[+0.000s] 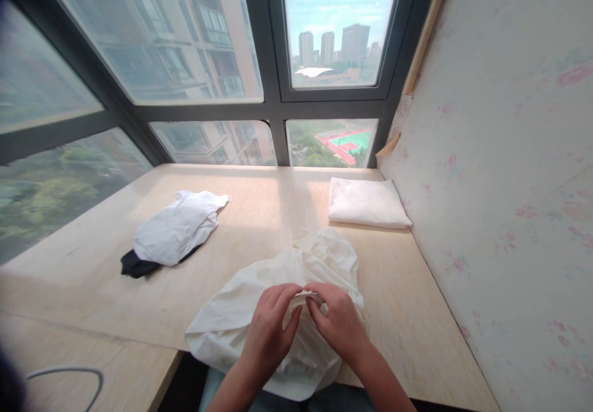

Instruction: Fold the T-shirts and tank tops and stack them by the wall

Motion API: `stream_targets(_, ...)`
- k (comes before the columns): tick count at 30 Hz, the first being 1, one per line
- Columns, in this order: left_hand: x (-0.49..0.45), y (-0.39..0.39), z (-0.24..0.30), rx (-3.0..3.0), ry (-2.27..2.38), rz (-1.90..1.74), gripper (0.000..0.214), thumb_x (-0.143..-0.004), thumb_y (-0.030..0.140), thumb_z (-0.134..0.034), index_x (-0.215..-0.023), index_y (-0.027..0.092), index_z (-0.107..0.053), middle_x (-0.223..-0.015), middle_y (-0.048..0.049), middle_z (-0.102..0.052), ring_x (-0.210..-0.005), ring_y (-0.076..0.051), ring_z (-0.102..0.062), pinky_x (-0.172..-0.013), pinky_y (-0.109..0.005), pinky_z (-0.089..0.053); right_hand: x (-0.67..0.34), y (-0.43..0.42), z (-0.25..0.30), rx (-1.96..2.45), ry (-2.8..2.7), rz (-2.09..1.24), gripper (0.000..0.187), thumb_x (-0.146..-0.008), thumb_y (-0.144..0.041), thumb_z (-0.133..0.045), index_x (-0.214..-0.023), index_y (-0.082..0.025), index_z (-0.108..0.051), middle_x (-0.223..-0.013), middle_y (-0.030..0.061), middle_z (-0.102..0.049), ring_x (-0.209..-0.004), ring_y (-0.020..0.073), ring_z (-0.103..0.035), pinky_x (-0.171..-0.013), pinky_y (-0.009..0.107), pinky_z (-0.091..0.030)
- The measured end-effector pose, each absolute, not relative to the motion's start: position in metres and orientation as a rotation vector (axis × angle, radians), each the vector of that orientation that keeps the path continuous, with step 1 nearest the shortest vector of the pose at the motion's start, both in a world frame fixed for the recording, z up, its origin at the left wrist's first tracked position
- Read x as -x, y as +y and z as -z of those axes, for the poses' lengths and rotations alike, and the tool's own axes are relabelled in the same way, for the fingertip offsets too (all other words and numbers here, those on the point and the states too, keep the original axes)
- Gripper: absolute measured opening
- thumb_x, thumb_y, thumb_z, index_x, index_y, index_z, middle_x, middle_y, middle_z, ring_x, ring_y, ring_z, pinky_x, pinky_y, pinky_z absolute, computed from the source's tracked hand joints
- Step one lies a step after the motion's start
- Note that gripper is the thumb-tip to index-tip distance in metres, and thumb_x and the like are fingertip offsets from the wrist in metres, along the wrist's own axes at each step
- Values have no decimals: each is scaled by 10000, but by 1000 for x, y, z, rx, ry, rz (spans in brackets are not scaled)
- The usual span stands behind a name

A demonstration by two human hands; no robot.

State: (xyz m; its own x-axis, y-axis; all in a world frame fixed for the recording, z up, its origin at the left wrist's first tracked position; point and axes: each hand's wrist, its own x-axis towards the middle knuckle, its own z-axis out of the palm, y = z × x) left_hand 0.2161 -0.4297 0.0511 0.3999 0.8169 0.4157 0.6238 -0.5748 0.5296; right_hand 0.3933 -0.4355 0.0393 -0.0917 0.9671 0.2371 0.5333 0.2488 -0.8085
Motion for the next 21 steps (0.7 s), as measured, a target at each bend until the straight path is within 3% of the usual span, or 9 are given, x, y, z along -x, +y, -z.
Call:
stream_targets(4, -189, -440, -26, -2471, 1460, -834, 463, -823, 91, -565, -1267, 224, -566, -1172, -87, -672, -1056, -262, -610, -938, -433, -471, -406, -446, -47, 1406, -1706, -695, 181, -890, -289, -562, -940, -228, -725, -947, 55, -751, -884, 230, -707, -809, 346, -563)
stream_targets(9, -144, -442, -8, -2456, 1714, -764, 499, -700, 10, -498, -1106, 247, -663, -1103, -76, -706, -1035, -283, -622, -972, -473, -435, -420, -466, -68, 1351, -1652, -675, 156, -879, -295, -578, -906, -253, -725, -901, 46, -743, -842, 229, -708, -763, 327, -585)
stream_targets(13, -103, -441, -3, -2388, 1884, -775, 466, -696, 31, -485, -1062, 241, -681, -1080, -68, -718, -1014, -273, -640, -951, -433, -461, -451, -478, -82, 1453, -1517, -534, 167, -873, -358, -597, -892, -271, -739, -888, 52, -742, -836, 249, -705, -711, 330, -598)
stream_targets(17, -66, -441, -10, -2233, 2062, -841, 389, -741, 129, -501, -1069, 241, -677, -1096, -60, -713, -1028, -268, -649, -907, -391, -495, -494, -490, -95, 1668, -1229, -328, 225, -805, -451, -655, -935, -296, -752, -935, 38, -750, -889, 276, -710, -768, 358, -604)
stream_targets(21, -40, -440, -31, -1861, 2293, -797, 377, -736, 208, -511, -1063, 268, -689, -1053, -34, -730, -878, -248, -684, -729, -342, -508, -521, -497, -108, 1762, -920, -151, 231, -766, -501, -683, -948, -377, -752, -960, 37, -747, -975, 353, -696, -877, 487, -578)
